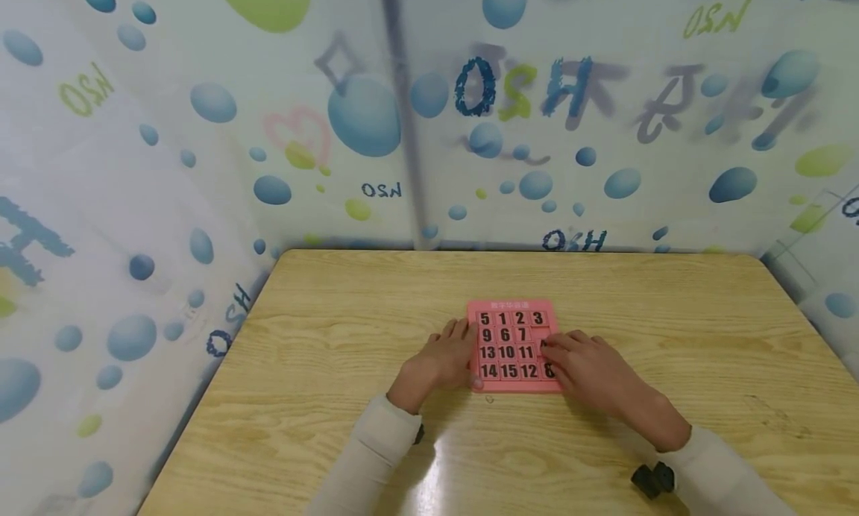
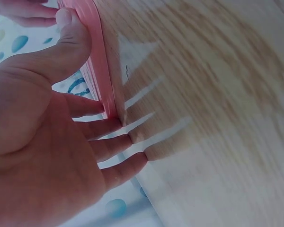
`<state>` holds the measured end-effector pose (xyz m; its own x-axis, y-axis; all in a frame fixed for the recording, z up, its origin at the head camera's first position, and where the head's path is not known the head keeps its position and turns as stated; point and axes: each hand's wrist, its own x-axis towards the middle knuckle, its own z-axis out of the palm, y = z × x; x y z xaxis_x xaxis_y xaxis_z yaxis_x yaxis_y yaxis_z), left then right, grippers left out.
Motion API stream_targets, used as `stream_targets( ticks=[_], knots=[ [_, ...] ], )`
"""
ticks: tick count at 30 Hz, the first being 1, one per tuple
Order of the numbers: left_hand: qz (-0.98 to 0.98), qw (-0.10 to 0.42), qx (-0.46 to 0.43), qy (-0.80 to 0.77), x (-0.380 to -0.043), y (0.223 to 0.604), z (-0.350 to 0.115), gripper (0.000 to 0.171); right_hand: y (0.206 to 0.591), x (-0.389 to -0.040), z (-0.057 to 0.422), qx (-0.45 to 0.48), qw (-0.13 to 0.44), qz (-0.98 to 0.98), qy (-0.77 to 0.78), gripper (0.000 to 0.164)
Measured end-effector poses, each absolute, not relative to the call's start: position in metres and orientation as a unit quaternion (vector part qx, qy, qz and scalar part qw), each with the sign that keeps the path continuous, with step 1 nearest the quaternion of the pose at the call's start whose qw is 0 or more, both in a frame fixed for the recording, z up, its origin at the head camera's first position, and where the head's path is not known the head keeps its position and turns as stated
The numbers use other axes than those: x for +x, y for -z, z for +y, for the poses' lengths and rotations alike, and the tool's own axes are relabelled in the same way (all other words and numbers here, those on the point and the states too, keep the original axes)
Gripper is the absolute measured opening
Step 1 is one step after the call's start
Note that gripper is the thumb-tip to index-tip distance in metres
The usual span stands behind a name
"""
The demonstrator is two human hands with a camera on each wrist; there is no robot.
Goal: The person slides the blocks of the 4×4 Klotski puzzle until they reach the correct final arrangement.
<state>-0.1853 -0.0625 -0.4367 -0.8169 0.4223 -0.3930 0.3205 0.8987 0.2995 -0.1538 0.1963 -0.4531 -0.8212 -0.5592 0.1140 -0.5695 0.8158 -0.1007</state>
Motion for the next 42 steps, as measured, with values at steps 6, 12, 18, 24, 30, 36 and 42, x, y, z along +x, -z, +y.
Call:
stream_targets(
  ticks=[6, 12, 18, 24, 30, 36, 42],
  knots=[
    [0.948, 0.227, 0.199, -0.106, -0.186, 0.437, -0.062, 0.102, 0.455, -0.157, 0.196, 0.291, 0.040, -0.954, -0.061, 0.028],
    [0.948, 0.226, 0.199, -0.106, -0.186, 0.438, -0.062, 0.102, 0.459, -0.160, 0.194, 0.284, 0.047, -0.956, -0.061, 0.031],
    [0.947, 0.227, 0.198, -0.107, -0.186, 0.439, -0.062, 0.102, 0.460, -0.161, 0.192, 0.278, 0.052, -0.957, -0.062, 0.034],
    [0.948, 0.226, 0.198, -0.105, -0.185, 0.439, -0.062, 0.101, 0.461, -0.161, 0.190, 0.270, 0.050, -0.960, -0.059, 0.035],
    [0.948, 0.224, 0.198, -0.105, -0.185, 0.438, -0.062, 0.102, 0.462, -0.162, 0.189, 0.265, 0.056, -0.961, -0.059, 0.036],
    [0.947, 0.229, 0.197, -0.106, -0.185, 0.437, -0.063, 0.102, 0.465, -0.164, 0.191, 0.268, 0.055, -0.960, -0.056, 0.038],
    [0.944, 0.232, 0.202, -0.120, -0.186, 0.438, -0.065, 0.102, 0.461, -0.160, 0.195, 0.287, 0.068, -0.954, -0.064, 0.038]
  ],
)
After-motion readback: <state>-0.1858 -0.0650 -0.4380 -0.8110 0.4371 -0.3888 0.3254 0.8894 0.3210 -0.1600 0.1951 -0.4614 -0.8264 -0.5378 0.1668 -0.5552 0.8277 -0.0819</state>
